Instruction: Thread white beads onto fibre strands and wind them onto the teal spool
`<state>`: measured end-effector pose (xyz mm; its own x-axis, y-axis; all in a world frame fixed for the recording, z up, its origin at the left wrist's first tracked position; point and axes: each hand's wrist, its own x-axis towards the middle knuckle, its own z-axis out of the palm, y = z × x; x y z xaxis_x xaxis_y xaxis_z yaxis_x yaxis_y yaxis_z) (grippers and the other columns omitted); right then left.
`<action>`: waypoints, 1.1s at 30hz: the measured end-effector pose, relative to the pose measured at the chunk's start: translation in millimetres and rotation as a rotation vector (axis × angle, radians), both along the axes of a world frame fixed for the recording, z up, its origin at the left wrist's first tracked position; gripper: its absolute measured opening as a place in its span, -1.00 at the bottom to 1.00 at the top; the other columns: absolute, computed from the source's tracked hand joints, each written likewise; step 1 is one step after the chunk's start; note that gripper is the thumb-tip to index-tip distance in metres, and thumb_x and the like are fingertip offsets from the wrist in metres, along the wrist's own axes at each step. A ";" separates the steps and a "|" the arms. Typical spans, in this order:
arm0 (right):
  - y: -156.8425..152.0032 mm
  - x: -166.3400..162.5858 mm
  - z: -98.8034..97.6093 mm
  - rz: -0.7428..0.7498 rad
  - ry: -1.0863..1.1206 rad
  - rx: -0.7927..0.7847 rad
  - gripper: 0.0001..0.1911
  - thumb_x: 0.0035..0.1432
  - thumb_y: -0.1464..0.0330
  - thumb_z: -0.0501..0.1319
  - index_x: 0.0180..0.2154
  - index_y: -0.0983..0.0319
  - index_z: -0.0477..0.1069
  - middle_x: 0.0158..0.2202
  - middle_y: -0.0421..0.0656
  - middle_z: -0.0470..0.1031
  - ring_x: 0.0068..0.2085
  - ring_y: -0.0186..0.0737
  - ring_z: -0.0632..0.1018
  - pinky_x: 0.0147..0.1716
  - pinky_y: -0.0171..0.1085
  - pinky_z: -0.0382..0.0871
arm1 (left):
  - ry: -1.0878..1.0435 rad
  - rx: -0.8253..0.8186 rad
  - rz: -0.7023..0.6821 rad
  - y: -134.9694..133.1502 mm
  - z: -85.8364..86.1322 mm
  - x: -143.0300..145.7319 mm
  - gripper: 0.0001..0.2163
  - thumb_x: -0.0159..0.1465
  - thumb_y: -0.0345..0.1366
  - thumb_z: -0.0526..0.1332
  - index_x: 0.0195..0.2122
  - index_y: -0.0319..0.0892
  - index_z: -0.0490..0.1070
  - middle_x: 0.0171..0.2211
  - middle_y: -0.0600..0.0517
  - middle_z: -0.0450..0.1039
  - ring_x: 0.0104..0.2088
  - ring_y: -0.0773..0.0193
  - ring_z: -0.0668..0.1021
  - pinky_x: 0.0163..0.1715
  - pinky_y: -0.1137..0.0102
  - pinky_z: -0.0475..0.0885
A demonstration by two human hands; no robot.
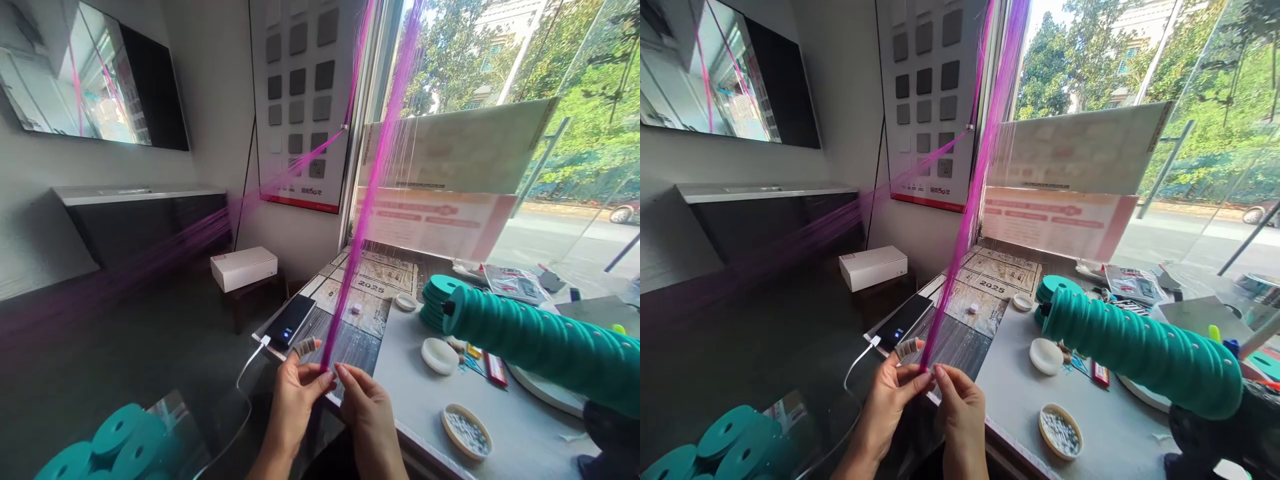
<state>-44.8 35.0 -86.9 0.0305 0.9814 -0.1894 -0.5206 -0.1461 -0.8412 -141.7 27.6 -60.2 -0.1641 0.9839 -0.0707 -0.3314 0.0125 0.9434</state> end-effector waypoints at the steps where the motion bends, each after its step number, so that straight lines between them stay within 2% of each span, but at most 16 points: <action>1: -0.2 0.3 0.4 0.006 0.003 -0.003 -0.69 -0.30 0.15 0.37 -0.52 0.25 0.50 -0.81 -0.37 0.09 -0.71 -0.47 0.11 -0.71 -0.38 -0.06 | -0.001 0.003 0.002 -0.1 0.2 0.2 -0.46 -0.14 -0.35 0.40 -0.11 -0.22 0.30 -0.57 0.10 0.49 -0.51 0.33 0.53 -0.40 0.49 0.43; 8: -0.5 0.5 -2.3 0.010 0.040 -0.019 -0.69 -0.28 0.16 0.36 -0.53 0.25 0.43 -0.81 -0.42 0.00 -0.73 -0.52 0.00 -0.74 -0.40 -0.14 | 0.019 0.005 0.004 0.3 -0.1 0.0 -0.48 -0.13 -0.32 0.40 -0.11 -0.23 0.30 -0.57 0.08 0.49 -0.51 0.33 0.53 -0.39 0.49 0.43; 10: 0.2 0.7 -1.5 -0.017 0.087 -0.022 -0.70 -0.31 0.18 0.36 -0.58 0.24 0.37 -0.78 -0.40 0.09 -0.71 -0.51 0.09 -0.73 -0.42 -0.03 | 0.023 0.000 0.012 0.3 -1.1 -0.3 -0.47 -0.13 -0.32 0.40 -0.10 -0.23 0.30 -0.57 0.09 0.49 -0.52 0.32 0.53 -0.40 0.49 0.43; 12: 1.9 1.1 0.2 -0.040 0.162 -0.011 -0.71 -0.33 0.22 0.35 -0.63 0.23 0.30 -0.71 -0.34 0.25 -0.64 -0.46 0.27 -0.63 -0.41 0.18 | 0.029 -0.002 0.013 0.4 -2.4 -0.3 -0.46 -0.12 -0.32 0.39 -0.08 -0.22 0.29 -0.56 0.08 0.49 -0.51 0.31 0.54 -0.39 0.48 0.43; 14: 4.4 1.8 1.9 -0.032 0.225 -0.014 -0.71 -0.35 0.24 0.33 -0.64 0.22 0.25 -0.71 -0.34 0.28 -0.63 -0.44 0.31 -0.60 -0.40 0.23 | 0.044 0.003 0.007 0.8 -3.8 -0.1 -0.47 -0.11 -0.33 0.39 -0.08 -0.22 0.28 -0.56 0.08 0.49 -0.52 0.31 0.54 -0.39 0.47 0.42; 16: 6.7 2.3 3.7 0.012 0.228 -0.050 -0.69 -0.39 0.21 0.34 -0.57 0.21 0.29 -0.81 -0.42 0.12 -0.73 -0.50 0.15 -0.73 -0.44 0.04 | 0.053 0.008 -0.003 1.2 -4.5 0.4 -0.48 -0.11 -0.33 0.38 -0.09 -0.22 0.28 -0.56 0.08 0.49 -0.53 0.32 0.53 -0.40 0.47 0.42; 18: 7.8 2.2 6.0 0.061 0.170 -0.089 -0.60 -0.43 0.19 0.37 -0.48 0.23 0.36 -0.86 -0.48 -0.02 -0.77 -0.56 -0.02 -0.76 -0.47 -0.20 | 0.046 0.010 -0.017 1.3 -4.1 0.9 -0.48 -0.12 -0.35 0.39 -0.10 -0.22 0.28 -0.57 0.08 0.49 -0.54 0.33 0.52 -0.41 0.47 0.41; 20: 7.5 1.3 9.4 0.088 0.097 -0.088 -0.55 -0.44 0.18 0.40 -0.42 0.27 0.42 -0.85 -0.46 0.03 -0.76 -0.57 -0.01 -0.73 -0.45 -0.23 | 0.035 0.002 -0.032 1.0 -2.5 1.3 -0.47 -0.12 -0.36 0.39 -0.11 -0.23 0.28 -0.57 0.07 0.49 -0.53 0.32 0.53 -0.41 0.46 0.41; 25: 5.2 -2.4 15.6 0.066 0.063 -0.035 -0.62 -0.47 0.17 0.41 -0.57 0.30 0.46 -0.69 -0.23 0.37 -0.66 -0.47 0.23 -0.69 -0.42 -0.04 | 0.035 -0.010 -0.039 -0.7 0.7 1.4 -0.46 -0.15 -0.35 0.41 -0.11 -0.22 0.30 -0.57 0.06 0.49 -0.49 0.25 0.55 -0.39 0.44 0.41; 27: 4.7 -2.3 14.0 0.067 0.077 -0.043 -0.63 -0.45 0.17 0.41 -0.59 0.30 0.44 -0.71 -0.26 0.33 -0.67 -0.50 0.19 -0.70 -0.43 -0.07 | 0.034 -0.005 -0.030 -0.9 -0.5 1.0 -0.47 -0.15 -0.34 0.42 -0.13 -0.21 0.32 -0.56 0.06 0.50 -0.49 0.27 0.55 -0.39 0.46 0.40; 30: 4.7 -0.2 8.2 0.044 0.108 -0.065 -0.66 -0.39 0.18 0.40 -0.60 0.28 0.39 -0.80 -0.39 0.12 -0.72 -0.56 0.03 -0.72 -0.45 -0.16 | 0.028 0.001 0.005 -0.4 -4.9 0.0 -0.50 -0.10 -0.30 0.39 -0.12 -0.21 0.32 -0.53 0.05 0.51 -0.48 0.29 0.55 -0.38 0.48 0.41; 31: 4.9 0.8 6.3 0.019 0.128 -0.060 -0.67 -0.39 0.20 0.39 -0.62 0.27 0.36 -0.80 -0.40 0.11 -0.71 -0.56 0.06 -0.72 -0.46 -0.11 | 0.027 0.003 0.015 0.0 -6.6 -0.2 -0.50 -0.09 -0.29 0.39 -0.11 -0.21 0.31 -0.52 0.04 0.51 -0.48 0.29 0.55 -0.38 0.47 0.42; 33: 5.8 2.8 3.9 -0.028 0.191 -0.030 -0.69 -0.40 0.25 0.38 -0.67 0.25 0.29 -0.75 -0.36 0.22 -0.66 -0.51 0.21 -0.64 -0.46 0.11 | 0.025 0.009 0.024 0.6 -9.4 -0.4 -0.50 -0.09 -0.28 0.38 -0.10 -0.21 0.31 -0.51 0.05 0.50 -0.48 0.29 0.55 -0.38 0.46 0.43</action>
